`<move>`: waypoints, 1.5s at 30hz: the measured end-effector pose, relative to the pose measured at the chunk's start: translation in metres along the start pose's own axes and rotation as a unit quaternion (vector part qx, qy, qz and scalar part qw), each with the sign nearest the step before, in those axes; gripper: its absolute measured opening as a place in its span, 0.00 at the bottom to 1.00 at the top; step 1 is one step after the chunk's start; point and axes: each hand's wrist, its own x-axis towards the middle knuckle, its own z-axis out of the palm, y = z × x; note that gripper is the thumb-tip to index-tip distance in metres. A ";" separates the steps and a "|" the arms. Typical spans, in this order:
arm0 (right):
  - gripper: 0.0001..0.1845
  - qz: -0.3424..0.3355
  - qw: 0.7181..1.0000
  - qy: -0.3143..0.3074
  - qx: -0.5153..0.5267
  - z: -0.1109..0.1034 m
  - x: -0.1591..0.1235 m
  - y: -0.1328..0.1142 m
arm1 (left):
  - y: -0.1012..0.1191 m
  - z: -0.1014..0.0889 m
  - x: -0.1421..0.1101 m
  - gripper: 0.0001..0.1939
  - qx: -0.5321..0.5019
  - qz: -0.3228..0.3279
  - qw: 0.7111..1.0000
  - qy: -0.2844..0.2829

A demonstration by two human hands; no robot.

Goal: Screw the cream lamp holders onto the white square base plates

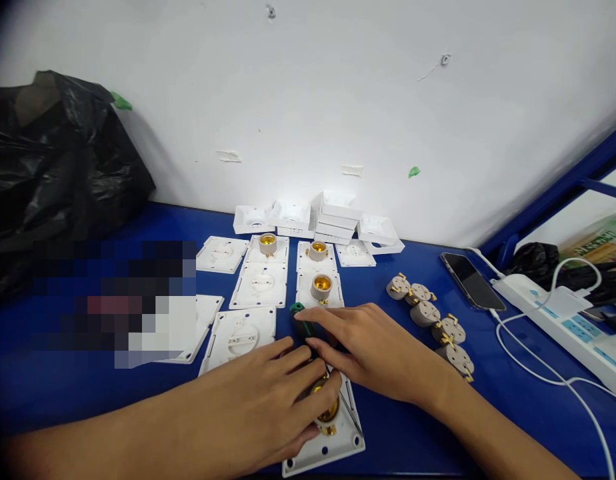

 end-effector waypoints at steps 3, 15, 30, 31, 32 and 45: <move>0.21 -0.002 1.000 -0.003 0.005 -0.001 0.001 0.000 | -0.001 0.000 0.001 0.25 0.000 0.003 1.000 0.000; 0.22 -0.041 0.998 -0.033 0.042 0.000 0.003 0.001 | -0.006 0.000 0.003 0.21 -0.040 0.014 0.999 0.005; 0.15 0.008 0.983 -0.019 0.183 -0.002 0.005 0.006 | -0.011 0.012 -0.004 0.16 -0.113 -0.001 0.992 0.060; 0.17 0.016 0.977 -0.005 0.213 -0.002 0.004 0.007 | -0.012 0.012 -0.005 0.16 -0.119 -0.009 0.991 0.059; 0.20 0.024 0.969 0.015 0.246 -0.002 0.003 0.008 | -0.012 0.012 -0.007 0.15 -0.126 -0.018 0.990 0.055; 0.31 0.003 0.825 0.335 0.456 0.011 0.010 0.002 | -0.013 0.005 -0.006 0.14 -0.162 -0.067 0.983 0.058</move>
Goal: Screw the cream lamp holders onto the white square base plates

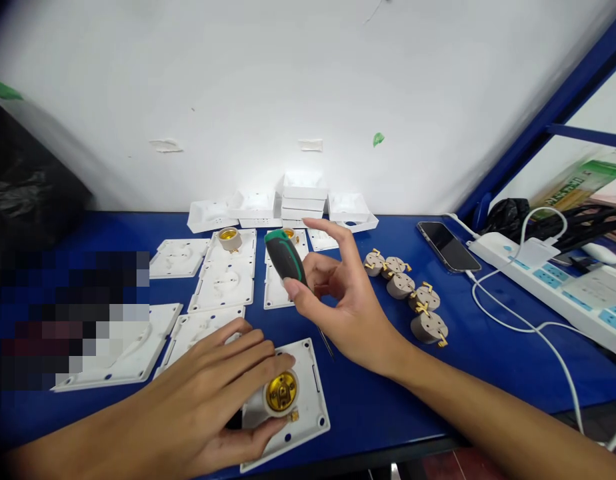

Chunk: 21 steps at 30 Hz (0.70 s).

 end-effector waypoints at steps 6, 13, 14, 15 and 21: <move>0.33 -0.028 0.997 0.065 0.006 0.007 -0.001 0.009 | 0.002 -0.004 0.002 0.10 -0.013 0.018 1.000 -0.008; 0.29 -0.040 0.995 0.087 0.014 0.004 0.002 0.004 | 0.000 -0.004 -0.001 0.13 -0.024 0.022 0.999 -0.012; 0.28 -0.047 0.995 0.083 0.015 0.002 0.002 0.001 | 0.000 -0.003 -0.001 0.13 -0.024 0.017 0.999 -0.011; 0.28 -0.055 0.995 0.077 0.015 0.000 0.001 -0.002 | 0.000 -0.003 -0.002 0.13 -0.025 0.009 1.000 -0.011; 0.32 -0.102 0.995 0.020 0.011 0.003 -0.011 -0.017 | 0.001 0.000 -0.002 0.11 -0.030 -0.010 0.999 -0.008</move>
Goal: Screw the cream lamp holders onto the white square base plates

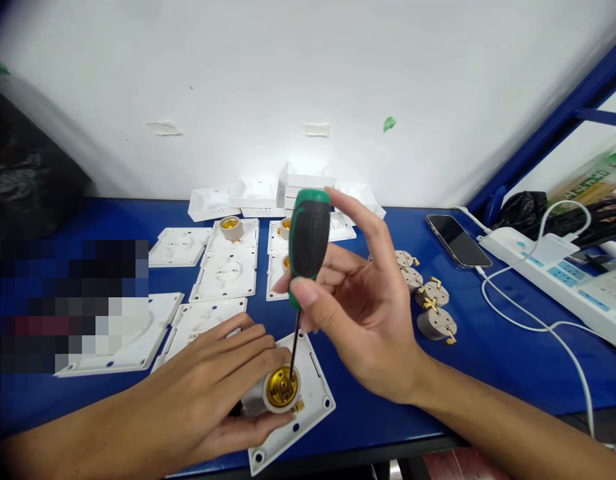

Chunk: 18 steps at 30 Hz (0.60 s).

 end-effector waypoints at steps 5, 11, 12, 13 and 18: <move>0.39 -0.010 0.996 -0.070 -0.052 0.005 -0.012 0.004 | -0.002 0.000 0.000 0.13 -0.014 0.001 1.000 -0.009; 0.40 -0.016 0.986 -0.147 -0.071 0.001 -0.013 0.004 | -0.004 -0.001 0.000 0.14 -0.024 0.002 0.999 -0.027; 0.41 -0.012 0.985 -0.154 -0.074 0.000 -0.012 0.004 | -0.004 -0.001 -0.001 0.14 -0.023 0.001 0.999 -0.028; 0.42 -0.008 0.984 -0.162 -0.079 -0.001 -0.012 0.003 | -0.004 -0.001 -0.001 0.14 -0.021 0.001 0.999 -0.027; 0.47 0.006 0.974 -0.201 -0.107 -0.007 -0.008 -0.003 | -0.003 -0.001 0.000 0.15 -0.014 -0.005 0.999 -0.034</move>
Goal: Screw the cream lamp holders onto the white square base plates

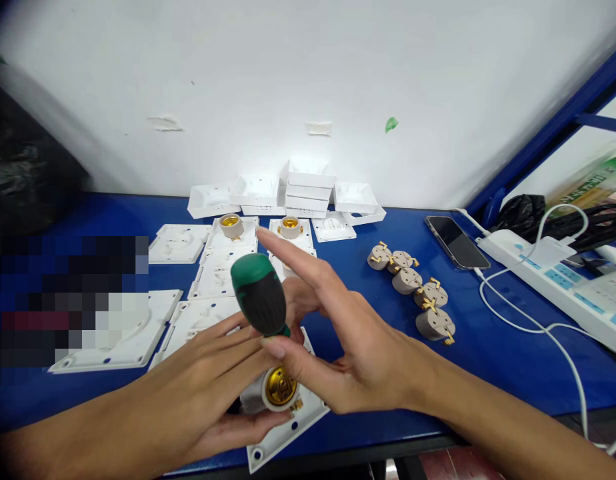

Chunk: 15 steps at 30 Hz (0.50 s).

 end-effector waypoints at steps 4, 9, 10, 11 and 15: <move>0.45 0.009 0.999 -0.034 -0.002 -0.009 0.003 -0.005 | 0.001 0.000 0.000 0.13 -0.008 -0.003 1.000 0.011; 0.38 0.057 0.989 -0.120 0.063 -0.030 0.011 -0.007 | 0.002 0.000 0.000 0.15 -0.015 -0.004 1.000 0.020; 0.38 0.059 0.985 -0.136 0.083 -0.033 0.012 -0.006 | 0.002 0.000 0.000 0.14 -0.018 -0.007 1.000 0.018; 0.40 0.055 0.983 -0.144 0.097 -0.036 0.013 -0.004 | 0.002 0.000 0.001 0.14 -0.020 -0.011 1.000 0.013; 0.54 -0.015 0.996 -0.078 0.046 -0.033 0.011 0.001 | 0.004 -0.001 0.002 0.10 -0.020 -0.012 1.000 0.011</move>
